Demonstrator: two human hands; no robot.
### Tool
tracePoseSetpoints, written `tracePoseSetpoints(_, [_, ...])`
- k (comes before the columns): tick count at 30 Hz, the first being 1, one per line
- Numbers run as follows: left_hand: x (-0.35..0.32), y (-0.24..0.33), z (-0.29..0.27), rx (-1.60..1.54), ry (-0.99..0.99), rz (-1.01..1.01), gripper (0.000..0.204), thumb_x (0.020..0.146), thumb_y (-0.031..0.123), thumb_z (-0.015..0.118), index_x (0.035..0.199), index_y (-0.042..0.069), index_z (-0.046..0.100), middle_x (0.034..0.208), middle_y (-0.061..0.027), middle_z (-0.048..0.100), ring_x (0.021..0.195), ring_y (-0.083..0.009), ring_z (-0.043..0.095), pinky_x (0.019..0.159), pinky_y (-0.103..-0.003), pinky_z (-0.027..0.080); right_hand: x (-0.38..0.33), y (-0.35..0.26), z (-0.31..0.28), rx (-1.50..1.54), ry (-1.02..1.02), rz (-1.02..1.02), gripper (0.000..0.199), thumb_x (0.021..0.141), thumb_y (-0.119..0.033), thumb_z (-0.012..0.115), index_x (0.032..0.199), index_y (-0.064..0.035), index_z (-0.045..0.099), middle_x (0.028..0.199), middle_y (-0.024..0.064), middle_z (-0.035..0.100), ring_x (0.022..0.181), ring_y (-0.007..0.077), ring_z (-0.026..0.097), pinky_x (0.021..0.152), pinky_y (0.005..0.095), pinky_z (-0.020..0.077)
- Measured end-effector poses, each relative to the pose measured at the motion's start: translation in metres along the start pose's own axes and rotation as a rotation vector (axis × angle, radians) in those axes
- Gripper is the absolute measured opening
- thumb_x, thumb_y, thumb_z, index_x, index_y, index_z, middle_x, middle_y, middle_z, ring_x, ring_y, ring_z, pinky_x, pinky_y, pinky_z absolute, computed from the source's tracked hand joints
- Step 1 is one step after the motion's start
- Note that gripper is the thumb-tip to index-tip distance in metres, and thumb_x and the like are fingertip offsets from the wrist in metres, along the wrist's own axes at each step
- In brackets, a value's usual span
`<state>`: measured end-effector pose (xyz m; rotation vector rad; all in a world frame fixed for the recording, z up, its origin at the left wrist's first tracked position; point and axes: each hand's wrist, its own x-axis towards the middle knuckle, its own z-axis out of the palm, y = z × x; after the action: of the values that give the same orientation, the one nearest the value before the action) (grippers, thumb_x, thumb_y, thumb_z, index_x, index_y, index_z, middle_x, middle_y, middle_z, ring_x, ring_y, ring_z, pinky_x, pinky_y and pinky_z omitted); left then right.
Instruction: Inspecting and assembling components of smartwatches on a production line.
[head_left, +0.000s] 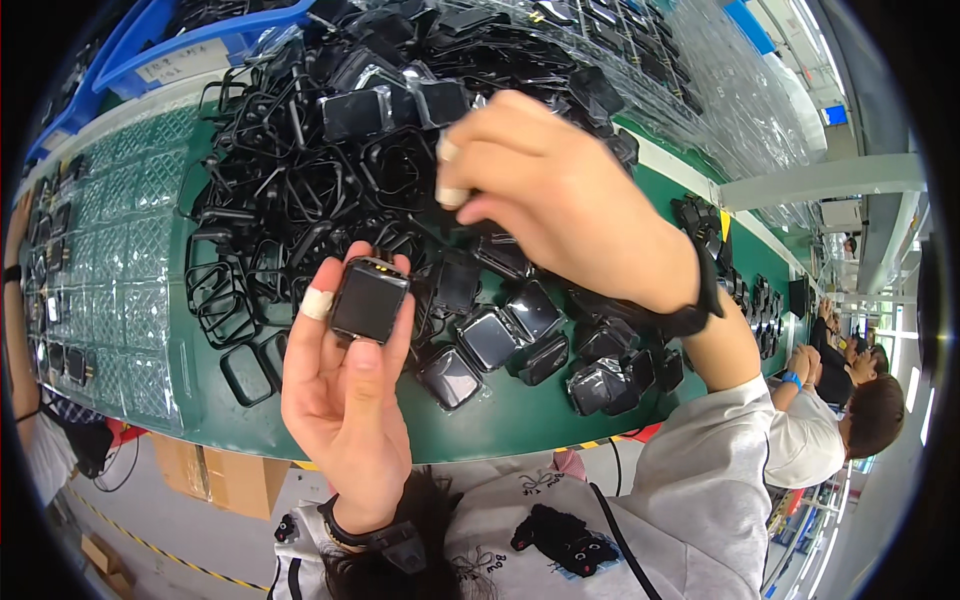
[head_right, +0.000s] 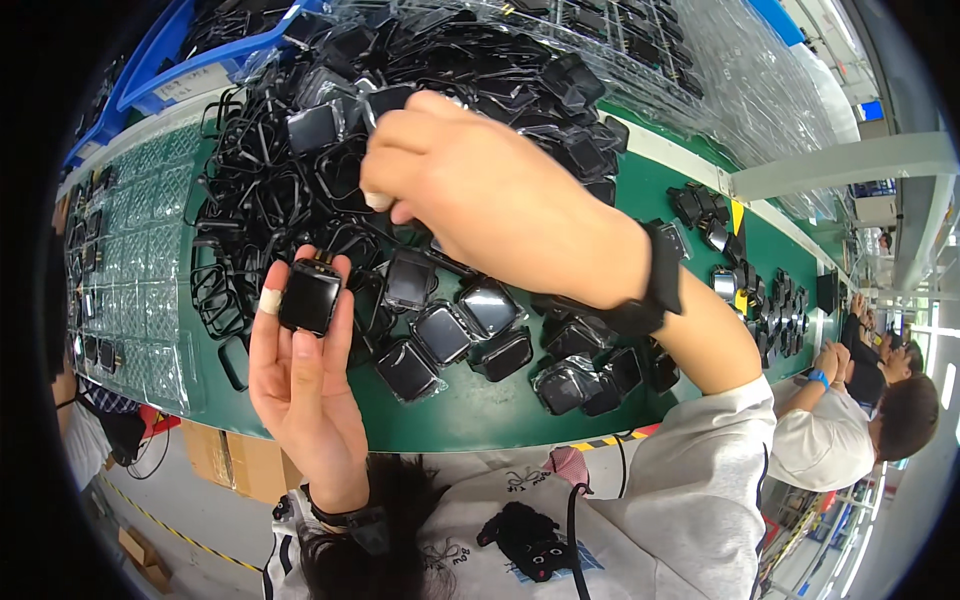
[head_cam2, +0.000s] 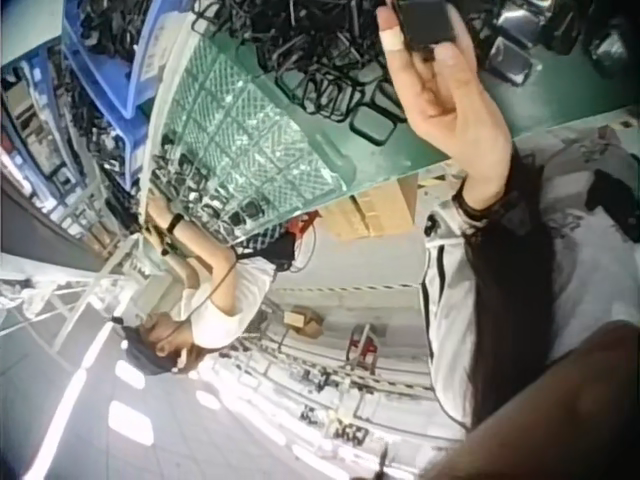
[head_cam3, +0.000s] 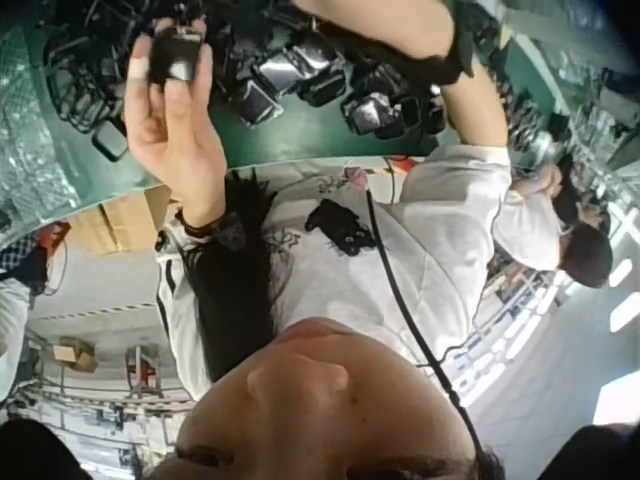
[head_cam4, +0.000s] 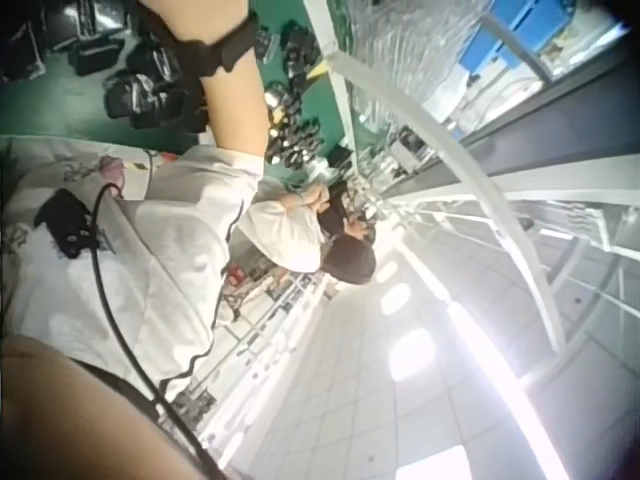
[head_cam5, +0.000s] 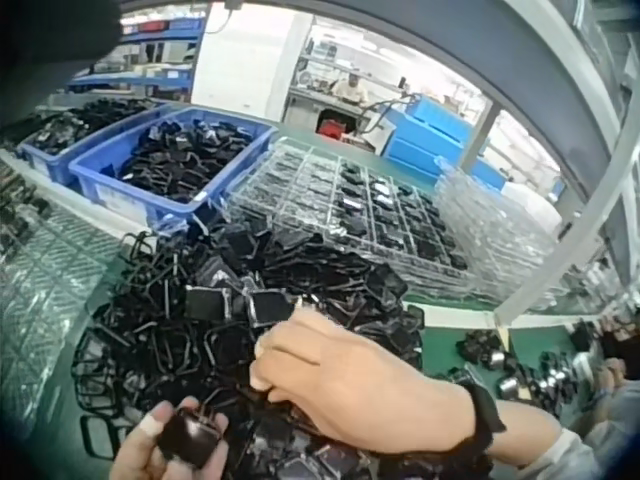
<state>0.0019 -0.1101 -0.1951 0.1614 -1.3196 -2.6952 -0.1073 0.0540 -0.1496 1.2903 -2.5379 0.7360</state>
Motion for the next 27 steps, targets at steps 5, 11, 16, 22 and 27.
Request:
tracePoseSetpoints(5, [0.002, 0.007, -0.001, -0.181, -0.236, -0.349, 0.049, 0.094, 0.017, 0.047, 0.132, -0.01, 0.032, 0.129, -0.0252, 0.043, 0.116, -0.0327, 0.049, 0.097, -0.044, 0.043, -0.019, -0.02, -0.027, 0.247, 0.078, -0.024, 0.011, 0.062, 0.004, 0.065, 0.071, -0.003, 0.062, 0.08, 0.0088, 0.063, 0.072, 0.0242, 0.056, 0.065, 0.0297, 0.0454])
tracePoseSetpoints(11, [0.007, 0.001, 0.002, -0.312, -0.317, -0.491, 0.052, 0.09, 0.01, 0.055, 0.131, -0.012, 0.032, 0.127, -0.0244, 0.047, 0.112, -0.0267, 0.054, 0.093, -0.039, 0.048, -0.042, -0.036, -0.021, 0.459, 0.097, -0.066, 0.009, 0.069, 0.004, 0.063, 0.075, 0.0, 0.068, 0.082, 0.0077, 0.064, 0.08, 0.0279, 0.056, 0.065, 0.033, 0.0485])
tracePoseSetpoints(16, [-0.002, 0.003, 0.004, -0.189, -0.286, -0.53, 0.048, 0.085, -0.008, 0.054, 0.129, -0.013, 0.037, 0.12, -0.0215, 0.053, 0.102, -0.0194, 0.058, 0.085, -0.028, 0.049, -0.059, -0.034, -0.022, 0.538, 0.009, 0.056, 0.007, 0.072, 0.003, 0.066, 0.076, -0.002, 0.069, 0.084, 0.0099, 0.064, 0.083, 0.027, 0.056, 0.067, 0.0311, 0.0485])
tracePoseSetpoints(22, [-0.013, 0.001, 0.002, -0.009, -0.479, -0.447, 0.046, 0.083, -0.015, 0.051, 0.128, -0.009, 0.042, 0.122, -0.0212, 0.053, 0.104, -0.0182, 0.057, 0.083, -0.026, 0.048, -0.074, -0.053, -0.012, 0.973, 0.107, 0.573, 0.031, 0.076, 0.003, 0.069, 0.103, 0.0005, 0.055, 0.104, 0.0107, 0.047, 0.089, 0.0164, 0.05, 0.075, 0.0266, 0.0428])
tracePoseSetpoints(27, [-0.013, -0.002, 0.002, -0.096, -0.411, -0.326, 0.042, 0.083, -0.006, 0.057, 0.124, -0.008, 0.046, 0.119, -0.0237, 0.054, 0.103, -0.0268, 0.059, 0.088, -0.035, 0.05, -0.066, -0.038, -0.021, 0.938, -0.036, 0.586, 0.031, 0.075, 0.01, 0.063, 0.103, 0.0005, 0.056, 0.104, 0.012, 0.054, 0.091, 0.0211, 0.056, 0.075, 0.0326, 0.0471])
